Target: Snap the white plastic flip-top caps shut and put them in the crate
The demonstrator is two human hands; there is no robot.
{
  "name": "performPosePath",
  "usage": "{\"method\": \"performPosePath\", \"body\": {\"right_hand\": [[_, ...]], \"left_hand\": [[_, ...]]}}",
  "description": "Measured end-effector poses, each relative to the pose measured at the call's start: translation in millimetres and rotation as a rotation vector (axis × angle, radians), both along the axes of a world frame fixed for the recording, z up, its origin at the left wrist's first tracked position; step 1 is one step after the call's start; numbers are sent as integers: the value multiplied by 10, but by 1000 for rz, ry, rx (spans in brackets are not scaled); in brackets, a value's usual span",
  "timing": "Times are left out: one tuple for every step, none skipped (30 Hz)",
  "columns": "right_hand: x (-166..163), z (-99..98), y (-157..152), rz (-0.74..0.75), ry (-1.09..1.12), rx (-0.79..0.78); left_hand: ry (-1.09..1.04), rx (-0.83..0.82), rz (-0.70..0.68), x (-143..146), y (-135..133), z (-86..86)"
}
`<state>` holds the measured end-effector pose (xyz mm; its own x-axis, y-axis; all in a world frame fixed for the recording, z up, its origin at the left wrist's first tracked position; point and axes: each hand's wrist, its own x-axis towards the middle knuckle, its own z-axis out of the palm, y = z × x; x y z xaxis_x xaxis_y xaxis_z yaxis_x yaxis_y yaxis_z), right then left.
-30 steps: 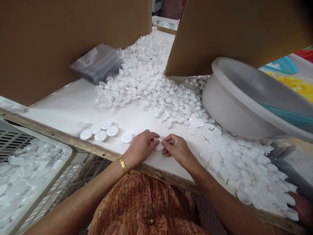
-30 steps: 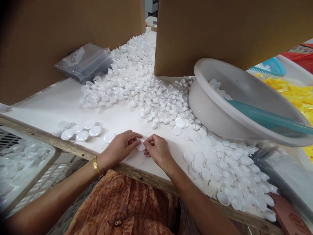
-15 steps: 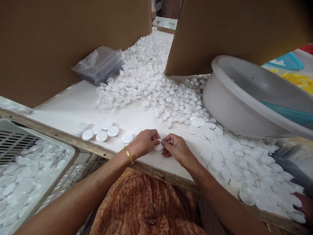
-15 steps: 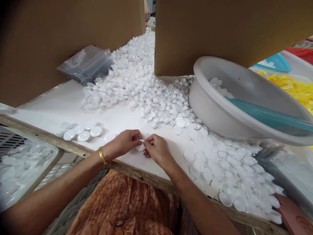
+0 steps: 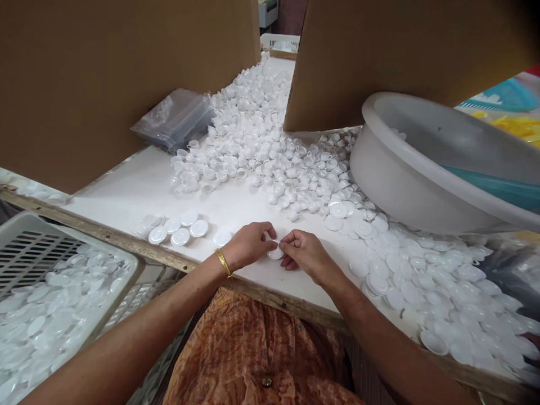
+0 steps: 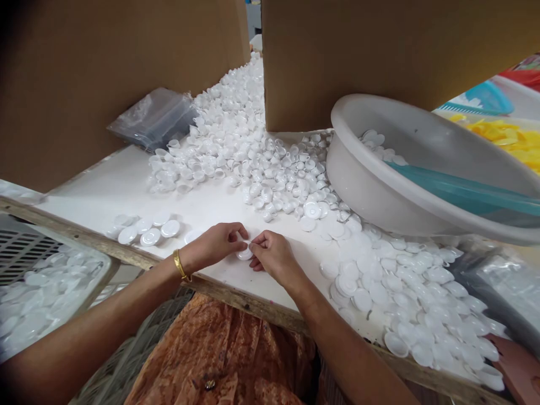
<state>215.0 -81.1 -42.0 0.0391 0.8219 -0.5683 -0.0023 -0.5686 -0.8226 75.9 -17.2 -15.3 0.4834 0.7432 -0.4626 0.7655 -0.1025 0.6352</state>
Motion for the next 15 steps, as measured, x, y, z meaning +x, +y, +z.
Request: {"method": "performPosePath", "body": {"right_hand": [[-5,-2,-3,-7,1,5],[-13,-6,-6,-15,2,12],[-23,-10,-10,-23,2,18],[-33,-15,-14,-29,0,25],[-44,-19,-19,-31,-3,30],[-54,-21,-26,-33,-7,33],[-62,-22,-35,-34,-8,33],[-68,-21,-46,-37,-4,30],[-71,-19,-59,-41,5,26],[-71,-17,-72,-43,20,21],[-69,-16,-85,-42,38,14],[-66,-18,-98,-40,57,8],[-64,-22,-110,-39,72,3],[-63,-31,-122,-41,79,-1],[-63,-44,-133,-43,80,-3]], "left_hand": [[17,111,18,32,-7,7],[16,226,49,77,-15,4],[7,339,83,132,-25,-11],[6,450,111,195,-37,-37],[20,551,122,260,-49,-72],[51,636,114,321,-61,-113],[94,701,96,373,-70,-156],[137,743,75,410,-77,-199],[171,766,57,432,-80,-237],[194,776,46,440,-81,-269],[209,784,36,437,-79,-293],[221,795,25,427,-78,-310],[233,809,11,416,-77,-320],[242,823,-5,406,-77,-325],[248,835,-24,400,-77,-327]]}}
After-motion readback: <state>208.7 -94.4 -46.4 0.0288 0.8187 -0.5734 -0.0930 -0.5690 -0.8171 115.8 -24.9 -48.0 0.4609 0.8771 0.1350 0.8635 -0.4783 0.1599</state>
